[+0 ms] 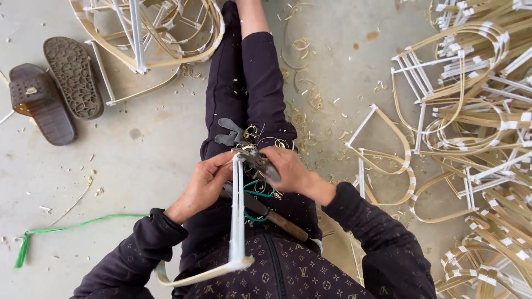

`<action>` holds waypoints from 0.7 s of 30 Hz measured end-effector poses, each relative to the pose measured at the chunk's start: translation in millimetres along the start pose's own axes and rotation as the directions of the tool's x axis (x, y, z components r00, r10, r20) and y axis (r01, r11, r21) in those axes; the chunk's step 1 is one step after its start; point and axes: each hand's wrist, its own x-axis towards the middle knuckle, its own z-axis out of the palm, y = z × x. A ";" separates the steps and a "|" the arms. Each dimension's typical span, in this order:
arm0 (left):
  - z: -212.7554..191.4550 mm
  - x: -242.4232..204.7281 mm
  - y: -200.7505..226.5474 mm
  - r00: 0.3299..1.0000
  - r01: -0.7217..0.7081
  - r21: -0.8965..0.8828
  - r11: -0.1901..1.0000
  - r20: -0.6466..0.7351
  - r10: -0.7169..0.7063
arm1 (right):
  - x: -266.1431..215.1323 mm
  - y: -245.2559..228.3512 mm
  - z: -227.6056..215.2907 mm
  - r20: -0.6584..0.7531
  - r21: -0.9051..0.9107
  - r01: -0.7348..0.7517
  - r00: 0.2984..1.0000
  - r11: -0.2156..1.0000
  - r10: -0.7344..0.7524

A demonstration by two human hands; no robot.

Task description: The recorder is using shears and tape to assemble or trim flexible wooden frames, likely for lanterns or furniture parts.

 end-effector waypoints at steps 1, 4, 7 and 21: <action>-2.9 -0.1 -2.1 0.999 -0.024 -0.035 0.999 0.043 0.025 | -1.1 16.4 9.8 0.009 0.013 -0.094 0.996 0.996 0.093; -1.2 -1.3 20.5 0.967 -0.237 0.263 0.935 -0.027 0.252 | -1.3 38.6 14.4 -0.047 0.107 -0.330 0.941 0.938 0.336; -57.8 -8.7 45.0 0.889 -0.076 0.300 0.951 -0.411 0.201 | 5.0 6.1 -12.5 0.012 0.497 -0.301 0.940 0.814 0.340; 1.5 -21.2 101.6 0.967 -0.240 0.060 0.969 -0.072 0.244 | 26.7 -55.0 31.7 -0.015 0.841 -0.242 0.884 0.484 0.468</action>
